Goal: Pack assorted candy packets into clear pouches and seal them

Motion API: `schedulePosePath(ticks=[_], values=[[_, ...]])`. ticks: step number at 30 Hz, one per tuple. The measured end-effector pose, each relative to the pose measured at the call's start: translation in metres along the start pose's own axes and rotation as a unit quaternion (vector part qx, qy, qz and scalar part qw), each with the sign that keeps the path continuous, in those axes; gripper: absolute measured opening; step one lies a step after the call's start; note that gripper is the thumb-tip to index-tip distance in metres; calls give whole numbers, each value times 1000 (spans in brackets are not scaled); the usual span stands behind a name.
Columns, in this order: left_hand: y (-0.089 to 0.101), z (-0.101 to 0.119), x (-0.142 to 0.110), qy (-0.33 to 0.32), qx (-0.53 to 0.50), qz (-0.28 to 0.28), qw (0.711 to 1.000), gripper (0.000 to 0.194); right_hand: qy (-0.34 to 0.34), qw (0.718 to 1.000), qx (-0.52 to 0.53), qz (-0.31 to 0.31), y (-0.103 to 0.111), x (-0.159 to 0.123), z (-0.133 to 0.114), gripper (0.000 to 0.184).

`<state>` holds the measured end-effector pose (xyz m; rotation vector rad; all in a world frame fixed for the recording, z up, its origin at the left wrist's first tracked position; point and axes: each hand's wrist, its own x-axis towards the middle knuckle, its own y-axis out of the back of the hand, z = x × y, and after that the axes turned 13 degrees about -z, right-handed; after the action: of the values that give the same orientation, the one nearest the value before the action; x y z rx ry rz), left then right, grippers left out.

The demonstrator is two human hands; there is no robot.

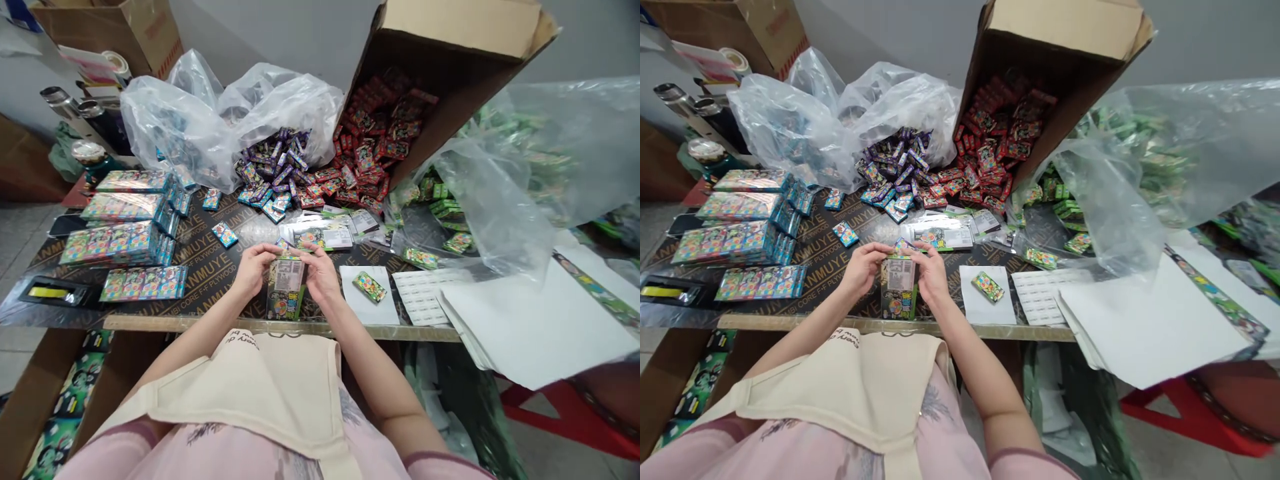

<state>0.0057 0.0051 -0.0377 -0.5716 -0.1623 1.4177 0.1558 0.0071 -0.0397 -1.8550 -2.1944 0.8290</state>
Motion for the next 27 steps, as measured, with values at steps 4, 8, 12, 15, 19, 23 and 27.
schedulePosePath(ticks=[4, 8, 12, 15, 19, 23, 27], values=[[5, 8, -4, -82, 201, -39, 975, 10, 91, 981, -169, -9, 9, -5, -1, 12], [8, 14, 1, -32, 223, -63, 972, 19, 106, 960, -260, -7, 16, -9, -5, 18], [8, 18, 8, -17, 223, -83, 971, 19, 81, 960, -269, -17, 18, -4, -12, 21], [8, 20, 6, -43, 287, -95, 952, 13, 81, 953, -288, -37, 18, -1, -17, 21], [10, 22, -2, -148, 417, -123, 889, 11, 103, 934, -337, -65, 18, -8, -19, 21], [9, 22, -3, -211, 512, -171, 815, 15, 158, 891, -400, -143, 27, -20, -20, 30], [6, 18, 2, -207, 584, -215, 755, 24, 169, 847, -495, -92, 82, -19, -36, 34]])
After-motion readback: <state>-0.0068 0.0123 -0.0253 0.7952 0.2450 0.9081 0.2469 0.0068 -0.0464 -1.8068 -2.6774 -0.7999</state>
